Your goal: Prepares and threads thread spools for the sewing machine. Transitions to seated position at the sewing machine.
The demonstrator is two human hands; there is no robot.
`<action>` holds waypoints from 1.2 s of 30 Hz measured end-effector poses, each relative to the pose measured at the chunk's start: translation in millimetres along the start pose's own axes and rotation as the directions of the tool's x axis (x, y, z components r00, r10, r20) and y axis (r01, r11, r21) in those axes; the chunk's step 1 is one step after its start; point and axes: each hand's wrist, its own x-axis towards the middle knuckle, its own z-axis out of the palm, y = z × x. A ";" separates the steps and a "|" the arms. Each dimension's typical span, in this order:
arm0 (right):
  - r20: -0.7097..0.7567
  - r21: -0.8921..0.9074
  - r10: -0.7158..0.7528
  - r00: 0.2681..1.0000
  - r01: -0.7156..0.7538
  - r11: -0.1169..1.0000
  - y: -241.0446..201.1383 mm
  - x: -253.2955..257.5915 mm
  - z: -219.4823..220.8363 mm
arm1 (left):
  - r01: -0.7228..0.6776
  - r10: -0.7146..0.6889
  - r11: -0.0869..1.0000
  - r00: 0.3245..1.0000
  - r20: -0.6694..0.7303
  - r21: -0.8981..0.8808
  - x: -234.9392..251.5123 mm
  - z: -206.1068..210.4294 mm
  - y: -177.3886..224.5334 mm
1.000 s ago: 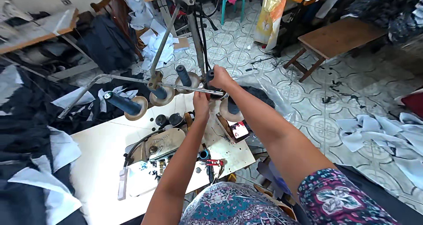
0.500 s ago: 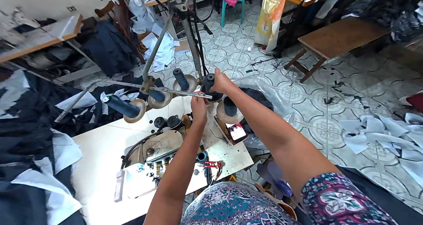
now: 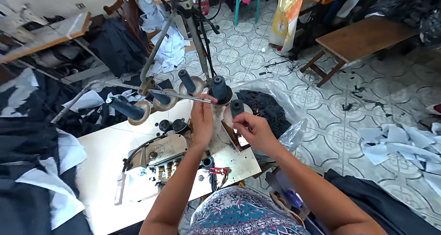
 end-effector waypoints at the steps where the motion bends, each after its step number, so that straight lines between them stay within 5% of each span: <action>1: -0.022 0.000 -0.007 1.000 0.007 1.000 -0.8 -2.7 -7.2 | 0.015 -0.015 1.000 1.000 0.026 0.022 -11.2 -0.5 -0.8; 8: -0.103 0.043 -0.119 0.987 0.124 0.991 -12.8 7.1 -34.8 | -0.072 0.066 0.990 0.996 0.051 0.123 -59.2 -2.5 -6.9; 13: 0.020 0.074 -0.316 0.949 0.314 0.947 -29.6 23.5 -27.7 | -0.264 0.251 0.946 0.964 0.091 0.187 -74.8 -6.4 5.3; 18: 0.230 0.199 -0.370 0.900 0.328 0.923 -34.5 36.6 -16.4 | -0.338 0.318 0.918 0.940 0.121 0.209 -82.9 -12.1 22.2; 26: 0.453 0.277 -0.247 0.857 0.128 0.952 -22.7 60.5 -4.2 | -0.066 0.058 0.995 0.993 0.105 0.073 -68.3 -24.7 43.9; 36: 0.386 0.206 -0.329 0.862 0.267 0.941 -14.9 68.8 -22.8 | 0.152 -0.211 0.936 0.965 -0.158 -0.318 -93.9 -28.6 31.4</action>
